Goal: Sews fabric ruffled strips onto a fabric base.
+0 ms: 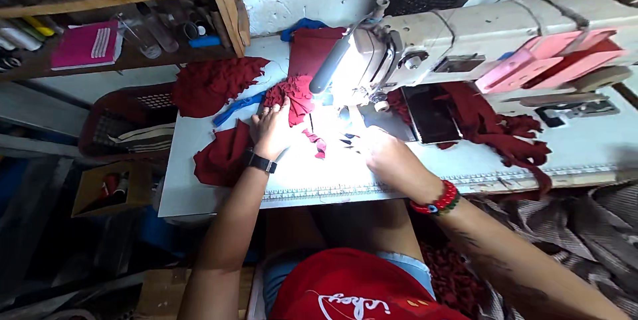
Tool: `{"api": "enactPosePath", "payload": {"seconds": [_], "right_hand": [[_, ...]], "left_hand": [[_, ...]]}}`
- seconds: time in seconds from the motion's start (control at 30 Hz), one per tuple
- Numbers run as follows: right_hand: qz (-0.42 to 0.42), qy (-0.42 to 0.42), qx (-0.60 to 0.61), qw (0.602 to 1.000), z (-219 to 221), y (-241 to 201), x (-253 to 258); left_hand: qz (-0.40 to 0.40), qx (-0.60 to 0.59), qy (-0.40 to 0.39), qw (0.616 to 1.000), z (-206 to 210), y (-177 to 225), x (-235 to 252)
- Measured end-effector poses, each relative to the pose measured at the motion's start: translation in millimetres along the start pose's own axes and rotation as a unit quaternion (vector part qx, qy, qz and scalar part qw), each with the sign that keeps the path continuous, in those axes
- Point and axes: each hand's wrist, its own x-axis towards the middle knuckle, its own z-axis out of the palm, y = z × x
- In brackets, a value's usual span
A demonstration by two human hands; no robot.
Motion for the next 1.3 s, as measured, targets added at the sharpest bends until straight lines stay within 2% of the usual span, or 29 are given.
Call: {"api": "enactPosePath", "payload": {"seconds": [0.17, 0.33, 0.43, 0.53, 0.6, 0.7, 0.73, 0.8, 0.87, 0.93, 1.03, 1.13, 1.23, 1.3], "right_hand": [[-0.083, 0.058, -0.065, 0.993, 32, -21, 31], [-0.040, 0.008, 0.049, 0.998, 26, -26, 60], [-0.020, -0.023, 0.071, 0.997, 18, -23, 58], [0.016, -0.034, 0.076, 0.996, 9, -29, 46], [0.012, -0.044, 0.053, 0.998, 12, -39, 29], [0.001, -0.046, 0.026, 0.999, 31, -49, 10], [-0.002, -0.035, 0.024, 0.999, 36, -50, 5], [-0.008, -0.016, 0.034, 0.999, 37, -52, 0], [-0.044, 0.013, 0.052, 0.998, 35, -56, -7], [-0.079, 0.014, 0.062, 0.995, 33, -63, -15], [-0.091, -0.031, 0.117, 0.988, 28, -67, -21], [-0.027, -0.154, 0.276, 0.949, 10, -56, -17], [0.072, -0.248, 0.455, 0.852, 2, -37, -8], [0.116, -0.268, 0.503, 0.813, 0, -31, -4]], "left_hand": [[0.024, 0.001, 0.027, 0.999, 5, -7, -9], [0.026, 0.003, 0.012, 1.000, 5, -9, -9], [0.019, 0.003, -0.028, 0.999, 2, -4, -6], [0.053, -0.025, -0.038, 0.998, 0, -2, -9], [0.087, -0.057, -0.019, 0.994, -5, -3, -16], [0.119, -0.154, 0.092, 0.977, -20, -4, -44], [0.105, -0.188, 0.089, 0.973, -24, -6, -54], [0.037, -0.294, 0.006, 0.955, -26, -6, -72], [-0.031, -0.409, -0.073, 0.909, -26, 5, -90], [-0.041, -0.444, -0.058, 0.893, -21, 14, -100], [0.000, -0.406, 0.002, 0.914, -13, 17, -104], [0.034, -0.433, 0.011, 0.901, -9, 16, -104], [0.037, -0.503, -0.021, 0.863, -6, 14, -102], [0.036, -0.532, -0.040, 0.845, -8, 14, -102]]}}
